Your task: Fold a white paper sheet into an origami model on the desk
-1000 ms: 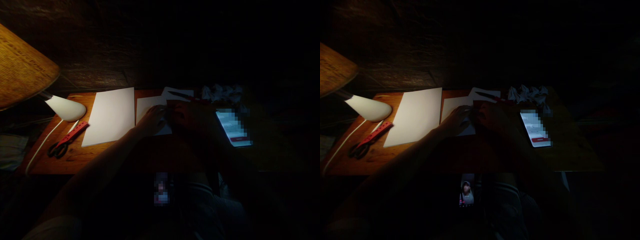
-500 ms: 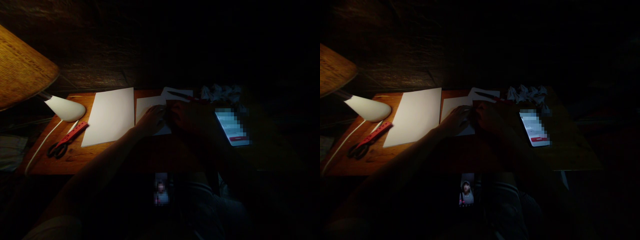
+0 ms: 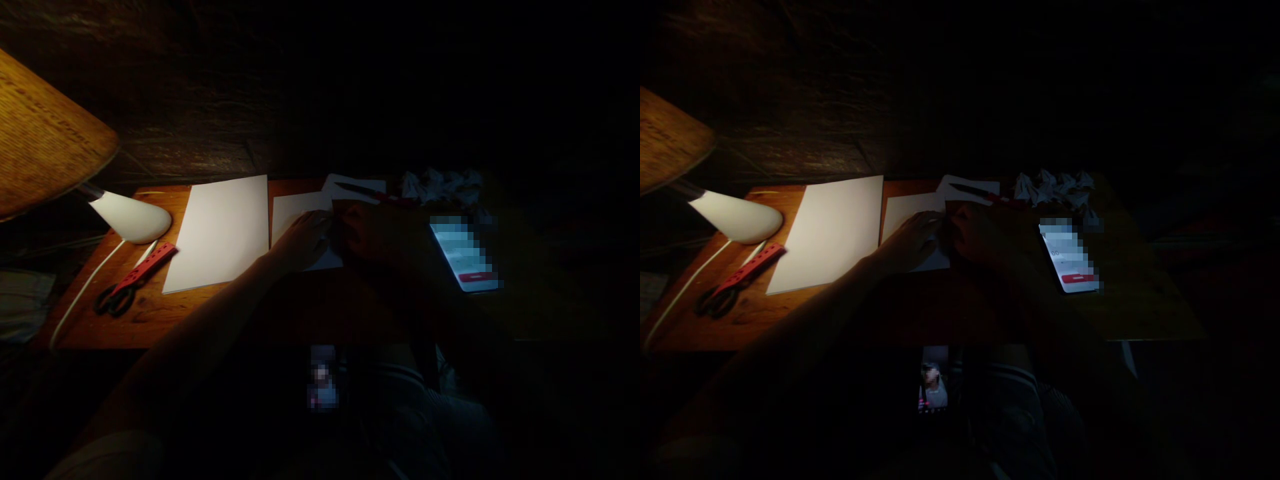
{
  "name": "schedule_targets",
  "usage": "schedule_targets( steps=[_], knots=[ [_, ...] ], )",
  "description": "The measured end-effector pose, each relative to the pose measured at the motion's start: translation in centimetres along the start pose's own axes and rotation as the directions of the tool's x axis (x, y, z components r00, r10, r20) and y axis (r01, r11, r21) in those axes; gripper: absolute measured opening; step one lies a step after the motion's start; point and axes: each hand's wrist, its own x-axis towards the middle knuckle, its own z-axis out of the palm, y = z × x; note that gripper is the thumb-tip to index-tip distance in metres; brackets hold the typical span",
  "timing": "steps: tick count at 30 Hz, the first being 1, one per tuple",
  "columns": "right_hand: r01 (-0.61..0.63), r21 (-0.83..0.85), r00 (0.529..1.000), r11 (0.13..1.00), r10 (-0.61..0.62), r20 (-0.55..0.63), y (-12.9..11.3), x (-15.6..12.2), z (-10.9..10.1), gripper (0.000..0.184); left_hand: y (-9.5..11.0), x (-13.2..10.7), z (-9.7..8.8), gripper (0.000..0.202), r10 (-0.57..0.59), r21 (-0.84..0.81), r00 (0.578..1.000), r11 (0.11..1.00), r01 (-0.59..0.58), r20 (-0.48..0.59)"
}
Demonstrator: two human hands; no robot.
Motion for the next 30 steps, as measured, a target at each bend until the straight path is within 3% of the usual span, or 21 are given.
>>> schedule_targets(
  steps=[6,13,18,23,30],
  knots=[
    [0.026,0.027,0.997,0.999,-0.024,-0.077,0.6,0.0,1.7,0.038,-0.2,0.1,0.1,0.053,0.016,0.012,1.0,1.0,-0.016,-0.013],
    [-0.008,0.0,0.996,1.0,0.008,-0.09,0.0,0.2,2.1,0.037,0.5,0.2,-0.4,0.049,-0.008,0.007,1.0,1.0,0.008,0.001],
    [-0.076,-0.032,0.996,0.997,0.074,-0.047,-0.3,0.2,1.1,0.035,0.8,0.1,-1.5,0.046,-0.118,0.023,0.993,0.993,0.118,0.02],
    [-0.136,-0.065,0.991,0.989,0.136,-0.009,-0.1,0.0,-0.6,0.036,-0.4,-0.3,-2.3,0.033,-0.205,0.064,0.975,0.976,0.211,-0.079],
    [-0.217,-0.082,0.975,0.973,0.22,0.027,0.1,-0.1,-1.3,0.038,-0.3,-0.4,-2.6,0.032,-0.237,0.118,0.966,0.961,0.248,-0.099]
  ],
)
